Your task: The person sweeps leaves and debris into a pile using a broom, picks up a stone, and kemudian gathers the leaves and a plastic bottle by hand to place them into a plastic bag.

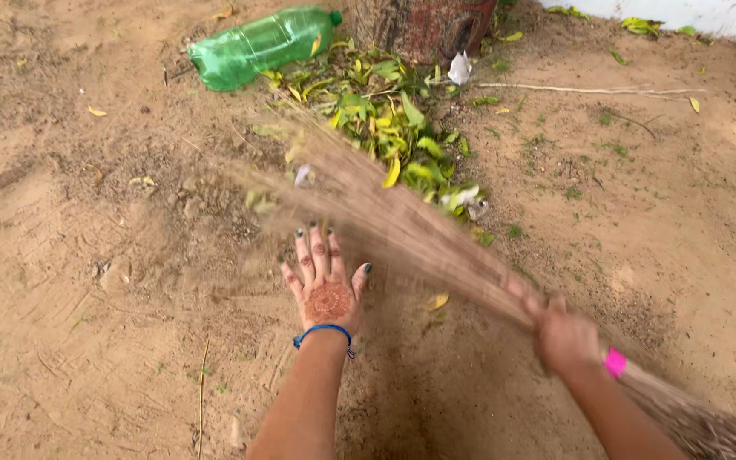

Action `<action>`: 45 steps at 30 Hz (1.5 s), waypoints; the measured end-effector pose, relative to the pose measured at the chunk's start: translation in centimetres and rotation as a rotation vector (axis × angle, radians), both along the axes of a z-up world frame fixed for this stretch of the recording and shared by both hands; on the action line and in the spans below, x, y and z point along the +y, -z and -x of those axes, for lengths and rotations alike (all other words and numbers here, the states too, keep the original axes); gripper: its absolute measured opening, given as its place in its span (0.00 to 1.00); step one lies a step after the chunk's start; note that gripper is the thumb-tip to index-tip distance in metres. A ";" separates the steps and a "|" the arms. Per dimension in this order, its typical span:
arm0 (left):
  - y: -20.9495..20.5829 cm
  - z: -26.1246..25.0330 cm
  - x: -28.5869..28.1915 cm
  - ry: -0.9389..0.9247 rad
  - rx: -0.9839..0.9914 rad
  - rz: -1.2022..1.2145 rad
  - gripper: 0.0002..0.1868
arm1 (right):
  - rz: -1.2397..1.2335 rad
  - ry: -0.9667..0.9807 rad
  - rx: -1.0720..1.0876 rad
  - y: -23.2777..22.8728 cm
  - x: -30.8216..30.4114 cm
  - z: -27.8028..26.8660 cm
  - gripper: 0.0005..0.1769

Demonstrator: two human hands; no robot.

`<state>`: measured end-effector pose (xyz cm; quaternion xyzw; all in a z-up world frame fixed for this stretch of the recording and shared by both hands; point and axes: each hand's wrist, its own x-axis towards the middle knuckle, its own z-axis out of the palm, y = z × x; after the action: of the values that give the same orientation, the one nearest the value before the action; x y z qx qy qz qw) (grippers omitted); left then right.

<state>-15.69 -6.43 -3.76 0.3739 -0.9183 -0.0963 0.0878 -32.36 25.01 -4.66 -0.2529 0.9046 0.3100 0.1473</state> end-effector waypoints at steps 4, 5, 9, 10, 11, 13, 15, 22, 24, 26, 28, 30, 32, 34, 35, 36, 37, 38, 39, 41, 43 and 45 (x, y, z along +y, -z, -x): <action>-0.5 0.6 -0.6 0.162 -0.118 0.052 0.42 | 0.261 0.041 0.069 -4.9 -6.5 4.0 0.52; -0.7 0.6 -0.6 0.178 -0.133 0.069 0.42 | 0.328 0.031 0.059 -6.2 -7.8 4.4 0.54; -1.2 0.3 -1.2 0.153 -0.057 0.091 0.41 | 0.450 0.004 -0.011 -7.7 -10.4 1.0 0.40; -1.2 0.2 -1.3 0.145 -0.048 0.087 0.41 | 0.434 -0.046 -0.035 -7.6 -9.8 -0.3 0.42; -1.3 -0.1 -1.4 0.135 -0.040 0.083 0.41 | 0.417 -0.096 -0.062 -7.1 -8.8 -2.1 0.44; -1.3 -0.2 -1.6 0.133 0.005 0.106 0.42 | 0.305 -0.181 -0.125 -5.6 -6.5 -5.1 0.17; -1.2 -0.2 -1.7 0.134 0.049 0.126 0.43 | 0.155 -0.184 -0.308 -4.1 -3.4 -7.0 0.43; -1.1 -0.7 -1.9 0.176 -0.021 0.159 0.43 | -0.083 0.173 -0.186 -3.9 0.7 -0.4 0.47; -1.3 -0.7 -2.2 0.173 -0.036 0.173 0.43 | -0.007 0.164 -0.075 -5.1 -1.1 1.5 0.51; -1.4 -0.8 -2.4 0.165 -0.026 0.138 0.43 | 0.210 0.268 -0.072 -6.2 -3.8 2.7 0.52; -1.5 -0.9 -2.4 0.155 -0.036 0.129 0.43 | 0.275 0.220 -0.027 -7.0 -6.1 2.8 0.52; -1.7 -0.8 -2.3 0.148 -0.039 0.118 0.43 | 0.340 0.174 0.025 -7.6 -7.4 1.7 0.53; -1.9 -0.8 -2.0 0.162 -0.044 0.145 0.44 | 0.381 0.063 -0.050 -7.4 -7.7 -0.6 0.43; -1.9 -0.8 -1.8 0.171 0.001 0.162 0.44 | 0.255 -0.022 -0.106 -6.6 -6.6 -3.1 0.30; -1.9 -0.7 -1.8 0.180 0.045 0.184 0.44 | 0.251 -0.094 -0.156 -6.0 -5.3 -4.4 0.35; -2.0 -0.6 -1.8 0.181 0.044 0.184 0.44 | 0.246 -0.166 -0.206 -5.3 -3.8 -5.6 0.40; -2.0 -0.4 -1.8 0.200 0.049 0.188 0.43 | 0.241 -0.225 -0.242 -4.4 -2.2 -6.5 0.44; -2.1 -0.3 -1.8 0.219 0.054 0.193 0.43 | 0.234 -0.283 -0.279 -3.7 -0.3 -6.9 0.48; -2.1 -0.2 -1.8 0.221 0.053 0.193 0.43 | 0.168 -0.198 -0.280 -3.1 1.8 -6.8 0.48; -2.0 -0.3 -1.7 0.240 -0.105 0.143 0.43 | -0.017 0.028 -0.224 -2.8 6.2 -5.3 0.39; -1.8 -0.4 -1.8 0.232 -0.091 0.160 0.43 | -0.117 0.249 -0.145 -2.9 8.1 -3.7 0.32; -1.5 -0.4 -2.0 0.225 -0.075 0.178 0.43 | -0.102 0.327 -0.125 -4.2 8.4 -2.5 0.36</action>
<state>-15.31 -8.39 -2.27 0.2629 -0.9618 -0.0098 0.0750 -29.90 33.38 -0.50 -0.1134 0.9059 0.3110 0.2641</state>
